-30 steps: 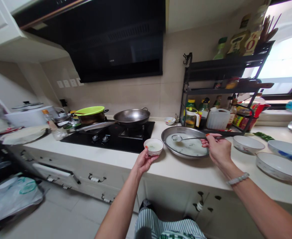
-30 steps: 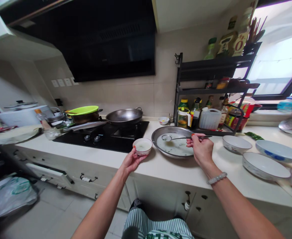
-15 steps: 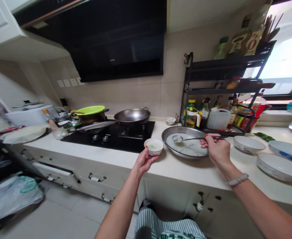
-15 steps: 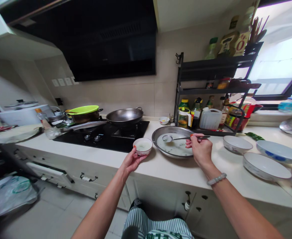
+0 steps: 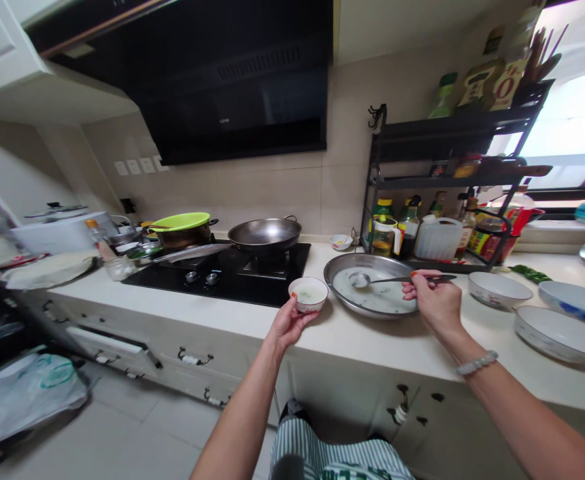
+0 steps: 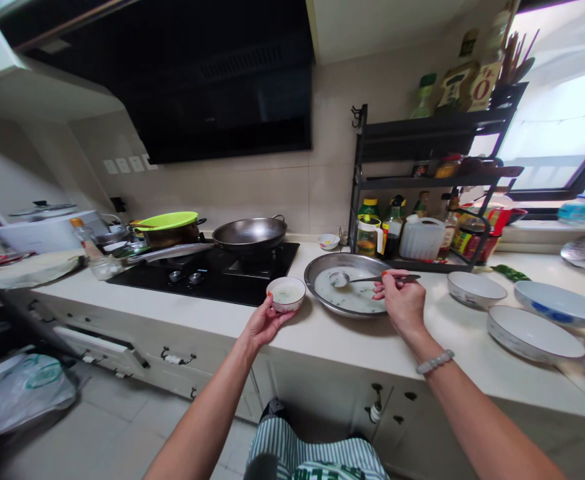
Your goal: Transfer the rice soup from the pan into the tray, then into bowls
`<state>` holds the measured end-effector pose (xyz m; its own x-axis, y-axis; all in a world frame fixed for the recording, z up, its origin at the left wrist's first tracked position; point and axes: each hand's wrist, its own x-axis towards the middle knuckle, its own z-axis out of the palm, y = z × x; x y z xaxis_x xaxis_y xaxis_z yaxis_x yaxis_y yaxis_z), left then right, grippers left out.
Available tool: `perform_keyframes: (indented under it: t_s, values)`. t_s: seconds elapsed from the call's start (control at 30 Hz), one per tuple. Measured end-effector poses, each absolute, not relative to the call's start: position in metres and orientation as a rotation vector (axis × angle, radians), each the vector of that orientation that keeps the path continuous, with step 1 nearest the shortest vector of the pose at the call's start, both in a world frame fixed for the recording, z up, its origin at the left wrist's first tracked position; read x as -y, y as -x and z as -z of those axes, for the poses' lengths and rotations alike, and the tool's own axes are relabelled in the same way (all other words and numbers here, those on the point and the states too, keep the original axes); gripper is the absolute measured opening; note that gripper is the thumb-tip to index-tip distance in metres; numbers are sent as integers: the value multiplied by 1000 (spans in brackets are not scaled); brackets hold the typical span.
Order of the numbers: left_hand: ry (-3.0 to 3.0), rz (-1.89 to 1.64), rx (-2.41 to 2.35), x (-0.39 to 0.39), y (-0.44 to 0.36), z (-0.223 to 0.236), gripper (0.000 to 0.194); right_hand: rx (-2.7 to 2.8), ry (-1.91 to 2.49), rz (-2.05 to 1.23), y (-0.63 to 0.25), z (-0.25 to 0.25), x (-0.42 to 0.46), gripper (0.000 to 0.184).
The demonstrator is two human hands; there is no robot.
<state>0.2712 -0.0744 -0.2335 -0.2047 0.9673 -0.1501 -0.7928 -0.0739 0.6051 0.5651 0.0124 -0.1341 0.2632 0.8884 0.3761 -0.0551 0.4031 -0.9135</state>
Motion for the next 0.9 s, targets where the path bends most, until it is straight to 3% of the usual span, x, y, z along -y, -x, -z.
perform_keyframes:
  t_s: [0.43,0.9]
  values:
    - [-349,-1657,-668,72,-269,238,40,937,877,-915,-564,133,-17,9]
    - [-363,-1655,-664,72,-269,239,45,975,847,-899,-567,138,-25,20]
